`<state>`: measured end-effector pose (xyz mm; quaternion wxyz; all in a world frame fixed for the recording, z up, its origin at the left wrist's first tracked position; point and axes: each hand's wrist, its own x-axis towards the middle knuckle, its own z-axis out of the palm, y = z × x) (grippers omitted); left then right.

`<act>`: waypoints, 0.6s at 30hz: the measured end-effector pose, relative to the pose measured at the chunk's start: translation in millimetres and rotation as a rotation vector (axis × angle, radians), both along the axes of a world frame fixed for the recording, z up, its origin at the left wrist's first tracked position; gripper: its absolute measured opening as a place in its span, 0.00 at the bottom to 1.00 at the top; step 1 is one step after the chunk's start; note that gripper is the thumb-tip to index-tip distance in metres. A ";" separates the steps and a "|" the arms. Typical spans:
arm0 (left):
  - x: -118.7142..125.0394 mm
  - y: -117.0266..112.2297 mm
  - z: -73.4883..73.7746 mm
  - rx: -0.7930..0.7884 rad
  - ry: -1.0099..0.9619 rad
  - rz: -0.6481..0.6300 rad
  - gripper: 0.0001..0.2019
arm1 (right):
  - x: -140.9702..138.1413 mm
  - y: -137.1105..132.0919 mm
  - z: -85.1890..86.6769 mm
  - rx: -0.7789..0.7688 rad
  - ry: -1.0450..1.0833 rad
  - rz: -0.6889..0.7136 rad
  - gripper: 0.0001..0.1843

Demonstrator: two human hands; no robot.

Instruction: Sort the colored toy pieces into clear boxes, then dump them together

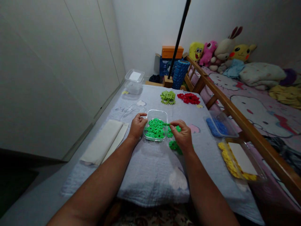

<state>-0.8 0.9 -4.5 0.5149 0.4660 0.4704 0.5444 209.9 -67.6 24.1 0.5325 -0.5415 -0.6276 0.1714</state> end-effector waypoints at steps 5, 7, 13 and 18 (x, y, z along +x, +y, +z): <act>1.0 -1.0 1.8 0.000 -0.007 0.003 0.19 | -7.1 3.9 -11.6 0.071 -0.079 0.027 0.04; 1.2 -1.4 2.3 0.006 -0.007 0.001 0.19 | -8.7 6.9 -16.5 0.074 -0.106 0.012 0.04; 0.7 -1.6 2.1 0.003 -0.008 -0.003 0.19 | -12.4 12.9 -23.9 0.006 -0.162 -0.040 0.06; 0.5 -0.6 1.6 -0.009 -0.017 -0.005 0.19 | -7.6 15.5 -25.8 0.039 -0.160 -0.065 0.07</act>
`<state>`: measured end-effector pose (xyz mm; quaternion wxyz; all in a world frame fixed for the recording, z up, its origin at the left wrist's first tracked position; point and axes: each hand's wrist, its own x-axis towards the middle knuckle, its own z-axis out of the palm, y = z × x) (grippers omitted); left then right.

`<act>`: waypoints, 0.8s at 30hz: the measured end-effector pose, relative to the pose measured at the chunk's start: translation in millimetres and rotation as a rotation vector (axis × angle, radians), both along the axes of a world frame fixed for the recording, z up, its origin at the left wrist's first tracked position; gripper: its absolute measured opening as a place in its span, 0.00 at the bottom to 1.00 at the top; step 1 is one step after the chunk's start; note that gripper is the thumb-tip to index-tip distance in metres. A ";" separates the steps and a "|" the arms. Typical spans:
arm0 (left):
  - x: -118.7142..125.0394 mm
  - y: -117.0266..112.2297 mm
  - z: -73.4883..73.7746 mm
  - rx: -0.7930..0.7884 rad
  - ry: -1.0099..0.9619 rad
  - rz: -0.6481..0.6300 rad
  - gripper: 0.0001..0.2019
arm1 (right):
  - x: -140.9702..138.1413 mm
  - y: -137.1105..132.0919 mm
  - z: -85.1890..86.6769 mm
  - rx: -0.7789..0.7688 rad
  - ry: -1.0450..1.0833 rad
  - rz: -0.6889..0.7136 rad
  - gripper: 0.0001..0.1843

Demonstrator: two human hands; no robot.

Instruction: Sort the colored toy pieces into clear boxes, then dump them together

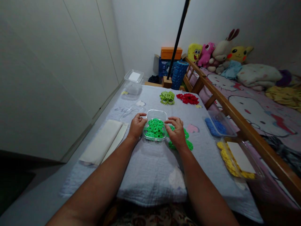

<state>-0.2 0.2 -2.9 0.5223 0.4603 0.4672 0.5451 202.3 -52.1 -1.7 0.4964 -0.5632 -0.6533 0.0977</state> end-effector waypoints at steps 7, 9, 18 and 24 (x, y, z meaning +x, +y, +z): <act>-0.4 1.3 -1.3 0.014 0.015 0.011 0.19 | 29.2 6.9 -0.6 -0.076 -0.096 -0.166 0.09; -0.7 1.7 -2.3 0.013 0.016 0.010 0.19 | 36.4 7.7 -1.8 -0.159 -0.169 -0.226 0.10; -1.3 0.7 -2.0 0.005 0.033 0.005 0.20 | 34.1 2.7 -6.3 -0.440 -0.513 -0.207 0.11; -0.8 0.2 -1.5 0.005 0.025 0.006 0.20 | 33.2 2.3 -4.1 -0.465 -0.451 -0.204 0.13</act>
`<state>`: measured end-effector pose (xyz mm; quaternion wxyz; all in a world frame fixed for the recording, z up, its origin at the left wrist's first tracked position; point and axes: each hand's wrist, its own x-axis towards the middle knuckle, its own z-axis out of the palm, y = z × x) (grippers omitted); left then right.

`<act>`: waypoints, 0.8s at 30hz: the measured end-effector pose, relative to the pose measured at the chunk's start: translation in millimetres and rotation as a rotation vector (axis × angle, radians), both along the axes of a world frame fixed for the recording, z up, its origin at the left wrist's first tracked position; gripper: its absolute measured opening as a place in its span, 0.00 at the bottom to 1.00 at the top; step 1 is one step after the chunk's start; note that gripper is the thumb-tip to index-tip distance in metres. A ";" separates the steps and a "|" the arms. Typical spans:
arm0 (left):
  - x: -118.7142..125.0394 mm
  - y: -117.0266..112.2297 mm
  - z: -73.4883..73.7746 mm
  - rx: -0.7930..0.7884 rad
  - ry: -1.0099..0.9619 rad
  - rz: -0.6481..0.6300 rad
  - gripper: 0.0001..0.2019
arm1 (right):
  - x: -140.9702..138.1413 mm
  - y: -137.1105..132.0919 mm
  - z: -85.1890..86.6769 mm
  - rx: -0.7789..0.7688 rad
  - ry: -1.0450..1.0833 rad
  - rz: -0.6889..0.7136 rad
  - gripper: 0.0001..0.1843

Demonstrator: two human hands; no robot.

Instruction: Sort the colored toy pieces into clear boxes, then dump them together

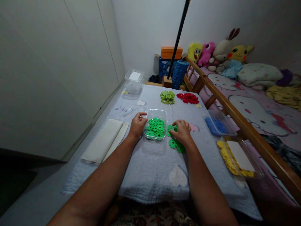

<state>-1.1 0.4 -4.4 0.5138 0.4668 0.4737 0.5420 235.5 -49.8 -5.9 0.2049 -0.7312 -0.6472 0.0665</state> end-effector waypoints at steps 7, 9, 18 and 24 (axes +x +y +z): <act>0.4 0.0 0.0 0.007 0.001 -0.004 0.19 | 6.7 2.5 -0.4 0.052 0.203 -0.009 0.03; 0.2 0.1 0.2 0.009 0.002 -0.003 0.19 | 9.7 3.7 0.3 0.085 0.292 0.018 0.02; -0.5 0.8 -1.5 0.012 0.008 -0.005 0.18 | 2.1 -2.2 18.1 0.407 0.718 0.036 0.10; -0.3 1.6 -2.6 0.019 0.000 -0.013 0.19 | -22.9 -14.0 25.9 0.474 0.627 0.123 0.07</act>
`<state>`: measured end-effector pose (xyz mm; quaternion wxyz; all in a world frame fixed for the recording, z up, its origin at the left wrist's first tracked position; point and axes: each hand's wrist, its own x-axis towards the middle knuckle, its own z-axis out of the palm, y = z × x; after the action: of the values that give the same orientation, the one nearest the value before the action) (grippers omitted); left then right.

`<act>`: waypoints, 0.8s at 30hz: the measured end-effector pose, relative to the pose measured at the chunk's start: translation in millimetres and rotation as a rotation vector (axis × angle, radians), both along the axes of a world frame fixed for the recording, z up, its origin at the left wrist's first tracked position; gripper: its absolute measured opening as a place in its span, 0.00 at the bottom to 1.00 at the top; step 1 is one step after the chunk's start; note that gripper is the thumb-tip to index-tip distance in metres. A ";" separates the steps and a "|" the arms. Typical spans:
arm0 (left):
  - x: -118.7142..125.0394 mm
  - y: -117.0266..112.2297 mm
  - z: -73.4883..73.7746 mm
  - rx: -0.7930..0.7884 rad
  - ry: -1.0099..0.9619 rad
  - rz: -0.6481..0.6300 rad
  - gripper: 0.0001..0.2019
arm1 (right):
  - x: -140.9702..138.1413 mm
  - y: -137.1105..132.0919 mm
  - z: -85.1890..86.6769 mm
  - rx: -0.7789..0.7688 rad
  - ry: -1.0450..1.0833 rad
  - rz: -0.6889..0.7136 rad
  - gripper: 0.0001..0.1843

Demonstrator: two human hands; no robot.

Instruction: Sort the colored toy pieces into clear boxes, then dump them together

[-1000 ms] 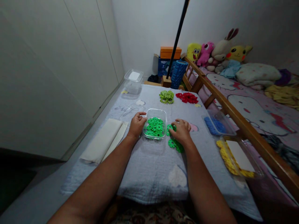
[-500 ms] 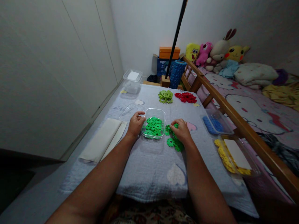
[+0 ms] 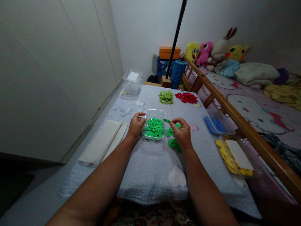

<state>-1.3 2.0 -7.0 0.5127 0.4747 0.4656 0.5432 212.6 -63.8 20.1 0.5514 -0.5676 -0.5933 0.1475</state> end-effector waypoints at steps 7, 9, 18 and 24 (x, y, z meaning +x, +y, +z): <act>0.2 -1.2 2.6 -0.018 -0.003 0.008 0.19 | -17.0 2.3 -4.9 -0.049 -0.211 0.073 0.03; 0.4 -1.1 2.1 -0.023 -0.007 0.012 0.19 | -18.6 4.8 -7.5 -0.063 -0.228 0.063 0.04; 0.4 0.4 -1.4 -0.028 -0.014 0.013 0.19 | -25.7 15.5 -13.5 -0.123 -0.265 -0.005 0.04; 0.2 0.0 -1.1 -0.026 -0.011 0.009 0.19 | -16.3 16.8 -14.4 -0.098 -0.271 -0.025 0.07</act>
<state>-1.2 2.1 -8.0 0.5188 0.4630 0.4720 0.5420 196.3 -46.9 5.7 0.4395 -0.6158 -0.6475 0.0914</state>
